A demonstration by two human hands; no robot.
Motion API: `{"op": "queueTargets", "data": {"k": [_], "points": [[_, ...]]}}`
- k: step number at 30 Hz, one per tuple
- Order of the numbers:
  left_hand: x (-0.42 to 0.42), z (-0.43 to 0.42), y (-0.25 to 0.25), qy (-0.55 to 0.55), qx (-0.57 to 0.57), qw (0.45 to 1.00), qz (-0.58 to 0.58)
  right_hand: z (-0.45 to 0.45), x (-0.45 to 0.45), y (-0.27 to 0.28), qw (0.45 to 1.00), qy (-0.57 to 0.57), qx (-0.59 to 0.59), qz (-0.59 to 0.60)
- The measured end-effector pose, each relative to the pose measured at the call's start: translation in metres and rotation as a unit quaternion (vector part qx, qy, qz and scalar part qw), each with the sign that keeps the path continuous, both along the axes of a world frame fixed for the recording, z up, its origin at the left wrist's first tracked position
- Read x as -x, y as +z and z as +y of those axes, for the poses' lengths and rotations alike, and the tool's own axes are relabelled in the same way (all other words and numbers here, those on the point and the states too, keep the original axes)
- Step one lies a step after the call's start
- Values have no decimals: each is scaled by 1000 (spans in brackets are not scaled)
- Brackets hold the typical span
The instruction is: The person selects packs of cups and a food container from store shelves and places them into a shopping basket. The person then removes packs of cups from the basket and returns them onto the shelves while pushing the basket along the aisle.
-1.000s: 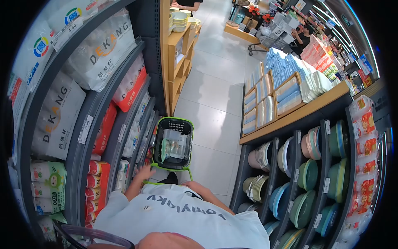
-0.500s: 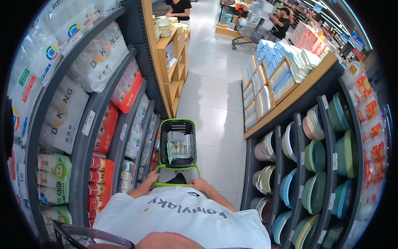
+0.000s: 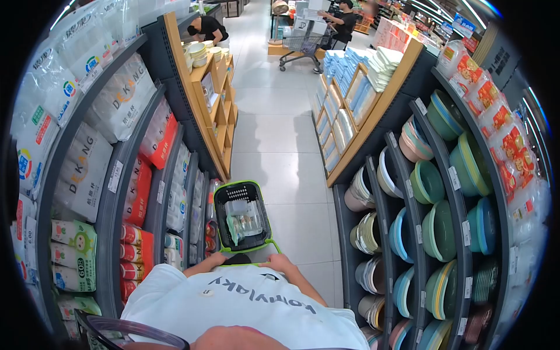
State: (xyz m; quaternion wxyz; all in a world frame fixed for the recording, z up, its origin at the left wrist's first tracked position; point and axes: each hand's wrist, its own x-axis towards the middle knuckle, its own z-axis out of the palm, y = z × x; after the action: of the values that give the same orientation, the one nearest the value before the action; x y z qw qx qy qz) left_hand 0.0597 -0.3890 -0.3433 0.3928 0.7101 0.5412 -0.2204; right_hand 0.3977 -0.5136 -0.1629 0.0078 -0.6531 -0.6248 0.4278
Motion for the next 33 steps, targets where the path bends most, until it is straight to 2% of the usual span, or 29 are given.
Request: {"op": "queueTargets", "data": {"k": [1, 2, 3, 5, 6, 7, 9, 10, 11, 13, 14, 18, 22, 25, 27, 30, 33], "points": [[7, 2, -17, -85, 10, 996, -8, -3, 4, 1, 1000, 0, 13, 0], [3, -3, 17, -8, 42, 999, -28, -9, 7, -8, 1000, -2, 9, -1], [3, -9, 41, -9, 38, 999, -29, -16, 9, -24, 1000, -23, -7, 9], [10, -18, 76, -89, 53, 994, -46, -20, 19, -31, 999, -41, -26, 17], [16, -21, 89, -126, 7, 990, -60, -22, 25, -25, 998, -55, -30, 25], [27, -21, 73, -121, 4, 991, -62, -22, 31, -20, 997, -68, -33, 33], [56, -26, 26, -28, -65, 994, -86, -18, 43, -10, 997, -54, -46, 33], [57, -30, 67, 64, -56, 992, -94, -15, 50, 0, 996, -59, -44, 41], [64, -36, 84, 71, -56, 991, -95, -13, 57, 6, 996, -65, -42, 50], [78, -50, 111, 164, -71, 969, -172, -6, 64, 2, 997, -45, -53, 40], [94, -69, 103, 223, -107, 939, -238, -3, 78, 3, 997, -33, -46, 61], [113, -93, 96, 213, -195, 930, -226, 4, 93, 9, 994, 8, -15, 107], [133, -104, 115, 268, -144, 918, -255, -26, 125, 7, 990, 3, 31, 138], [157, -109, 87, 254, -149, 918, -267, -54, 154, 12, 993, 7, 13, 117], [170, -116, 72, 288, -155, 907, -266, -73, 174, 15, 996, 4, -4, 92], [187, -126, 74, 296, -158, 908, -251, -96, 196, 21, 993, -29, 9, 116], [205, -134, 53, 295, -144, 916, -232, -118, 212, 8, 991, -33, 19, 131]]}}
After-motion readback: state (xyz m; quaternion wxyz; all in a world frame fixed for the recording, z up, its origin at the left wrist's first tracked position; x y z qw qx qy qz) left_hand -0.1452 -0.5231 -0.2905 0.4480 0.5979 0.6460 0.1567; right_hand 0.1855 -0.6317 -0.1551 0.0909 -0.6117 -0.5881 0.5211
